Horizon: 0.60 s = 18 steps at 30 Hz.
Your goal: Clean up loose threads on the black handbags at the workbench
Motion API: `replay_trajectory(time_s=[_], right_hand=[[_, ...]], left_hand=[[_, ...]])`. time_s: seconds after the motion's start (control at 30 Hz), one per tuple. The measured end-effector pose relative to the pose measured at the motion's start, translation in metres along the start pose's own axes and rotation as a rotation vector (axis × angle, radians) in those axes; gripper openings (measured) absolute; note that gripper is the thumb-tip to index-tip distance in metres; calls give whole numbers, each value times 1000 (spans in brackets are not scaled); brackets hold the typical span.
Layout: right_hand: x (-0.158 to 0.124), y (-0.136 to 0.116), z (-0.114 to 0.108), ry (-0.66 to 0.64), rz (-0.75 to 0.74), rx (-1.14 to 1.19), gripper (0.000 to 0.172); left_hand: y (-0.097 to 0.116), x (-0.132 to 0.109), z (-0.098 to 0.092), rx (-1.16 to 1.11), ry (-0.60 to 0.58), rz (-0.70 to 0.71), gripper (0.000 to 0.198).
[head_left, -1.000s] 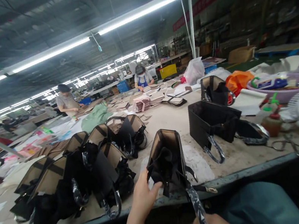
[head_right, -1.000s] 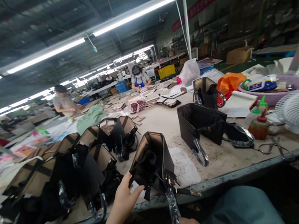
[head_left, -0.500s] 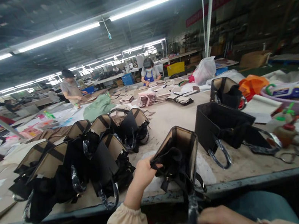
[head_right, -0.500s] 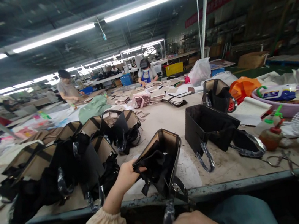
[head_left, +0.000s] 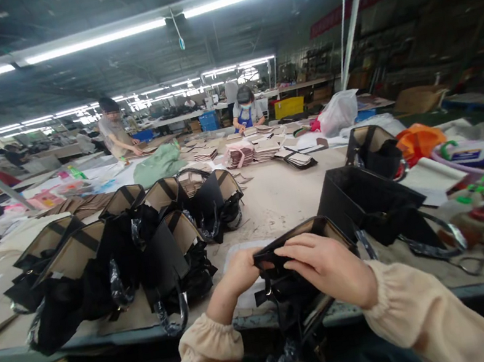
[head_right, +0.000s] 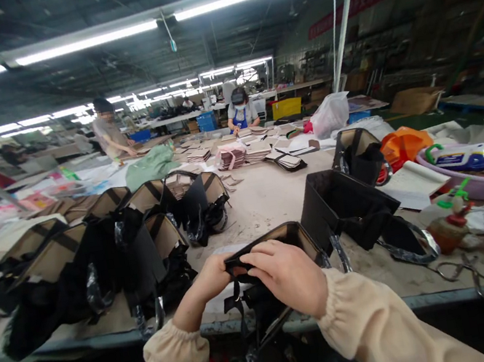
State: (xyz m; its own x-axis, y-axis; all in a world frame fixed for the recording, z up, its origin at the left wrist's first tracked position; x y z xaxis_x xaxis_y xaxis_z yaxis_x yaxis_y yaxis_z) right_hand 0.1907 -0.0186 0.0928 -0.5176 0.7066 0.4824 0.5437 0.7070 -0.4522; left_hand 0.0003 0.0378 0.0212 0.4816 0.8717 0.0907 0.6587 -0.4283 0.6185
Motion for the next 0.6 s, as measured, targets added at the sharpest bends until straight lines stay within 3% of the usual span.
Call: replay_trajectory(time_s=[0.23, 0.6], right_hand=[[23, 11, 29, -201, -104, -313, 22], [23, 18, 31, -279, 12, -335, 20]], left_hand=[[1, 2, 7, 118, 52, -26, 14], [2, 5, 12, 104, 68, -4, 16]])
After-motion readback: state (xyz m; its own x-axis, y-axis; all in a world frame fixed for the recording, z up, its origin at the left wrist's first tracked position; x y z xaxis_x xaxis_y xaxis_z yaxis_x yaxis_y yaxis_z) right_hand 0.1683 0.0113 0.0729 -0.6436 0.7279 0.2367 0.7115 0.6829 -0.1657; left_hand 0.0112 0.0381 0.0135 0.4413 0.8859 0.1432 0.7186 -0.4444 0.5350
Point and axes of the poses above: each hand's wrist, its own x-axis towards the middle knuckle, its own z-axis out of the palm, y = z × x, the point moved 2 cm from there along x, towards the middle knuckle, and after that the axes turned 8 degrees about x, right-handed, at the moved point
